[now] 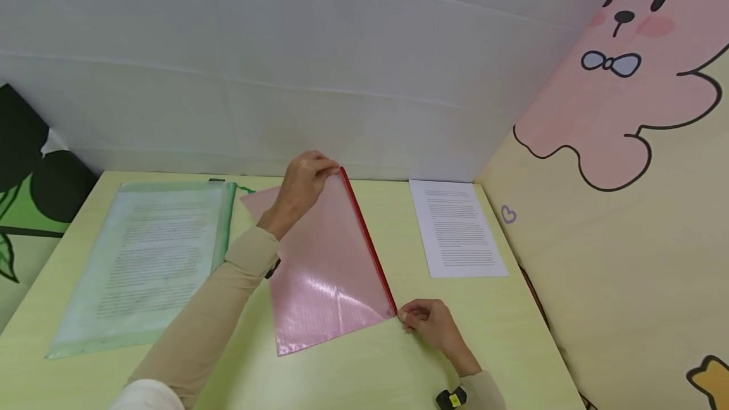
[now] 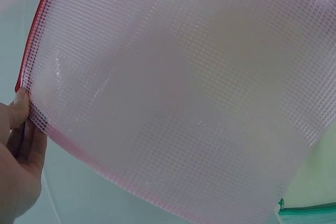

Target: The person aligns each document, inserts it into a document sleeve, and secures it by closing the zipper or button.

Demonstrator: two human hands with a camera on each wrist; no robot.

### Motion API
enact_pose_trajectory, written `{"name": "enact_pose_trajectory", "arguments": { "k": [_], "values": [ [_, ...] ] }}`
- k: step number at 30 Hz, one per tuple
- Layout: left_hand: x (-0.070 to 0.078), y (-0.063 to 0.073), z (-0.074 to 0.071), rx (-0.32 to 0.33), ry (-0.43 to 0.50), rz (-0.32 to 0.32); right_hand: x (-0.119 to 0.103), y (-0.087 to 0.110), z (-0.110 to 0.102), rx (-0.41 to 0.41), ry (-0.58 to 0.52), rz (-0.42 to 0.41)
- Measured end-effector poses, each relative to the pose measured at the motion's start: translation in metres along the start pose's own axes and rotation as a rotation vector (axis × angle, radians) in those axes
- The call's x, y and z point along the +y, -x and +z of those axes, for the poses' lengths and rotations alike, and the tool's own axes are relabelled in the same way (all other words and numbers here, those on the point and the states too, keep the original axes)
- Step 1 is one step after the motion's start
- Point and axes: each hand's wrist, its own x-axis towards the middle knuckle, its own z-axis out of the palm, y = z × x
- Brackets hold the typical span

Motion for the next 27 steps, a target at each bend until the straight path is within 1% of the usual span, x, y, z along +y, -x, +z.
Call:
{"name": "enact_pose_trajectory", "arguments": {
  "k": [1,4,5,8,11,14,17,19,20,22,25,27],
  "values": [
    [0.000,-0.001,0.000,-0.009,0.008,0.000,-0.005,0.001,0.000,-0.011,0.005,0.000],
    [-0.001,-0.004,-0.001,-0.040,0.036,0.004,-0.009,-0.001,-0.002,-0.043,0.020,0.000],
    [-0.001,-0.005,-0.002,-0.052,0.045,0.005,-0.008,-0.002,-0.002,-0.054,0.020,0.003],
    [-0.001,-0.007,-0.003,-0.093,0.068,0.000,0.005,-0.008,-0.002,-0.076,0.017,0.015],
    [-0.001,-0.007,-0.002,-0.127,0.094,-0.005,0.006,-0.009,-0.002,-0.093,0.011,0.008],
    [0.001,-0.007,-0.001,-0.150,0.111,-0.006,0.006,-0.010,-0.005,-0.095,0.060,-0.008],
    [0.005,-0.006,0.000,-0.173,0.124,-0.006,0.005,-0.013,-0.008,-0.062,0.147,-0.022],
    [0.007,-0.004,0.000,-0.183,0.127,-0.007,0.004,-0.017,-0.010,-0.024,0.201,-0.054],
    [0.009,-0.003,0.000,-0.187,0.130,-0.008,0.002,-0.019,-0.011,-0.005,0.210,-0.076],
    [0.011,-0.001,0.000,-0.196,0.132,-0.011,-0.001,-0.026,-0.012,0.038,0.222,-0.127],
    [0.015,0.001,0.001,-0.209,0.129,-0.022,-0.008,-0.035,-0.012,0.080,0.194,-0.211],
    [0.018,0.003,0.001,-0.218,0.127,-0.029,-0.011,-0.041,-0.012,0.099,0.172,-0.244]
  ]
}}
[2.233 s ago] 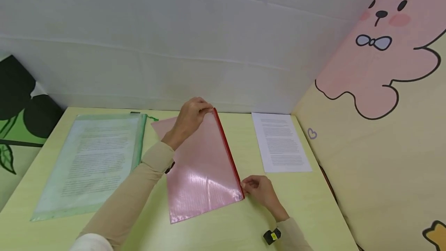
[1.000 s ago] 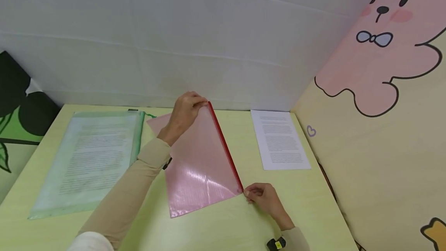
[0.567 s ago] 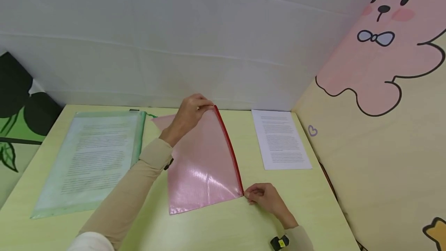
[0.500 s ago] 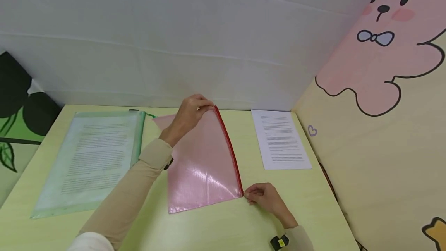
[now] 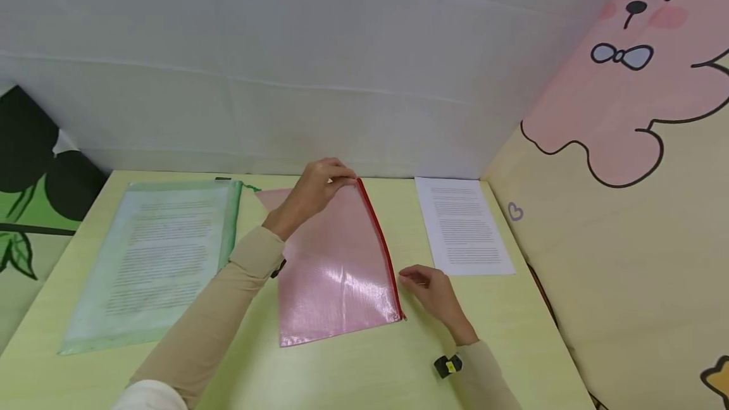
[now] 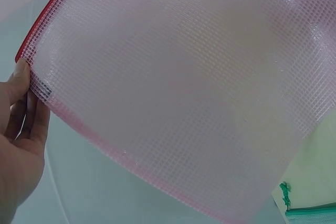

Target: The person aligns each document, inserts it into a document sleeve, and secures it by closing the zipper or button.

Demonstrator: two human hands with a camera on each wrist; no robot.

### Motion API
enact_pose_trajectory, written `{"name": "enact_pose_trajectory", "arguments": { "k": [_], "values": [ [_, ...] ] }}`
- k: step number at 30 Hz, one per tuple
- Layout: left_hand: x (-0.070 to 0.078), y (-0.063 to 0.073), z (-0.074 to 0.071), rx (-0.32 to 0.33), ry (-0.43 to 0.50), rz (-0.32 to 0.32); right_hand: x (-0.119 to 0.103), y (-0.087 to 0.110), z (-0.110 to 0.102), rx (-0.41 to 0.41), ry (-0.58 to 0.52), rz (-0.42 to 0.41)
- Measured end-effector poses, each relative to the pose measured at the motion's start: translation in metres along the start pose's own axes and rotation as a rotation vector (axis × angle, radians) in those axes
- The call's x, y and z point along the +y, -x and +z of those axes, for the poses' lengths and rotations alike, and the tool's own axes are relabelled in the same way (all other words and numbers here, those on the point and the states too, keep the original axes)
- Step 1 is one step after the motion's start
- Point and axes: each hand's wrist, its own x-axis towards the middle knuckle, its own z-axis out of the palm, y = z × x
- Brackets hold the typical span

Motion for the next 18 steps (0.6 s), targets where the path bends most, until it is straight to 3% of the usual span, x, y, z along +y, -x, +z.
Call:
{"name": "enact_pose_trajectory", "arguments": {
  "k": [7,13,18],
  "values": [
    [0.001,0.002,-0.001,-0.003,0.002,-0.009,-0.003,-0.017,0.010,0.016,-0.068,0.000],
    [-0.001,0.003,0.002,0.000,-0.012,-0.009,-0.006,-0.021,0.015,0.043,-0.061,0.003],
    [0.000,0.007,0.005,-0.021,-0.006,-0.070,-0.004,-0.026,0.018,0.060,-0.070,0.023]
  ]
}}
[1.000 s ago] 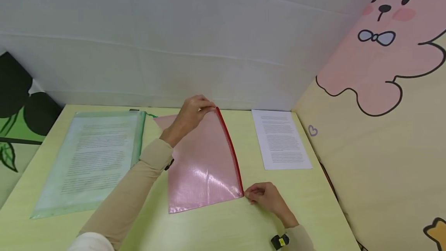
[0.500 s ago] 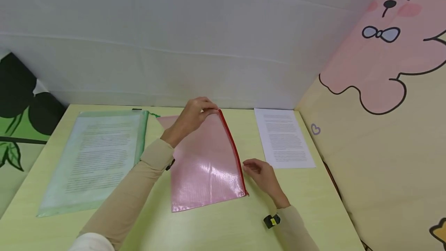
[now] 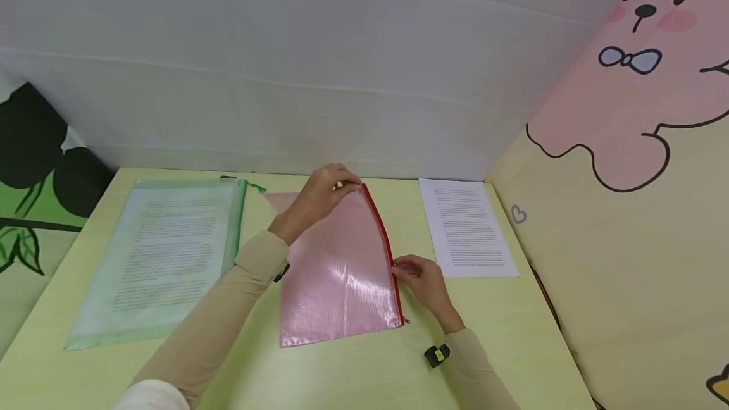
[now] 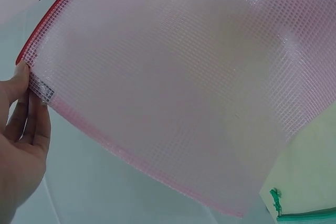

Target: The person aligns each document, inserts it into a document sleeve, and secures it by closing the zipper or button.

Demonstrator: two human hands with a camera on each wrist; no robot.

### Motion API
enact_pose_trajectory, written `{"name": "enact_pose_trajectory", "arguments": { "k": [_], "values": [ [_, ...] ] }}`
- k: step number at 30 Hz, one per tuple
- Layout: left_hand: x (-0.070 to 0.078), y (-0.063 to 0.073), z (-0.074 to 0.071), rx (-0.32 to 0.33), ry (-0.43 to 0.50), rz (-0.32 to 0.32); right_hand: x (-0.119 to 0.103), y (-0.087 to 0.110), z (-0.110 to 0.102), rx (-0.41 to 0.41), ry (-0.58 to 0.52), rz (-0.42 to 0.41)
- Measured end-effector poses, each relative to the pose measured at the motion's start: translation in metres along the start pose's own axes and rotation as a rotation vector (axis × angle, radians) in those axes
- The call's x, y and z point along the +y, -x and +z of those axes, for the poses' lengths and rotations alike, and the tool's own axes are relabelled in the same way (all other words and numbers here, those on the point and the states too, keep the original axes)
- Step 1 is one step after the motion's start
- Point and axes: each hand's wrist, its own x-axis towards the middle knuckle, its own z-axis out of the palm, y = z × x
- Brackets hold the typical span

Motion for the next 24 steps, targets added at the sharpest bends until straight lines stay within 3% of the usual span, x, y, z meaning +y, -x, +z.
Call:
{"name": "enact_pose_trajectory", "arguments": {
  "k": [7,24],
  "values": [
    [-0.004,0.004,0.008,-0.046,-0.038,-0.104,0.003,-0.003,0.002,-0.042,0.026,0.018],
    [-0.021,0.016,0.035,-0.078,-0.136,-0.135,0.012,0.000,0.005,-0.124,-0.001,0.059]
  ]
}}
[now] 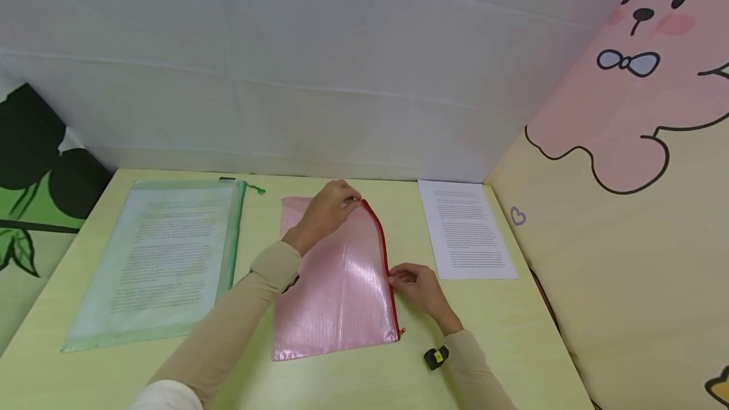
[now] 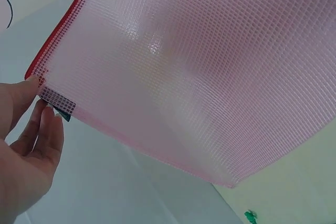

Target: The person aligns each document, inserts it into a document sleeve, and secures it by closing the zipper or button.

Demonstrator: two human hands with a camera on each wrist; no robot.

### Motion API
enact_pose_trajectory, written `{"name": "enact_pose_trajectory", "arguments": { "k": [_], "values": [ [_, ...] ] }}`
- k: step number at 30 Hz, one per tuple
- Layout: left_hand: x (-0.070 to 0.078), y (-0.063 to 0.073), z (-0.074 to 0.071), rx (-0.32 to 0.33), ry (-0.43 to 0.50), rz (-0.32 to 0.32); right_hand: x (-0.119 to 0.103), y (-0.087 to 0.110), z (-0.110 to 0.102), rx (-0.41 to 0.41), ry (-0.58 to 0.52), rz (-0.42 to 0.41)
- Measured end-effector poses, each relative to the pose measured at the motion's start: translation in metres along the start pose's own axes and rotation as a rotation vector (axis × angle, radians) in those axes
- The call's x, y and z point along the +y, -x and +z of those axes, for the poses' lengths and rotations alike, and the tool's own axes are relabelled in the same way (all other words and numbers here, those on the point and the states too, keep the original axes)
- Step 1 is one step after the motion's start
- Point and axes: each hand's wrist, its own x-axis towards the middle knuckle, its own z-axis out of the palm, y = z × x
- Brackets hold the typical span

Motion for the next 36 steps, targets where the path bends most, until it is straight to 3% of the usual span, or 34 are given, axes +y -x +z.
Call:
{"name": "enact_pose_trajectory", "arguments": {
  "k": [15,23,29,36],
  "values": [
    [-0.001,0.006,0.034,-0.027,-0.057,-0.057,0.001,0.007,0.008,-0.017,-0.025,0.040],
    [-0.003,0.009,0.046,-0.123,-0.116,-0.064,-0.002,0.008,0.009,0.002,0.069,0.075],
    [-0.005,0.011,0.055,-0.204,-0.122,-0.117,-0.004,0.010,0.011,0.020,0.066,0.076],
    [-0.009,0.015,0.062,-0.178,-0.100,-0.155,-0.007,0.012,0.013,0.036,0.028,0.068]
  ]
}}
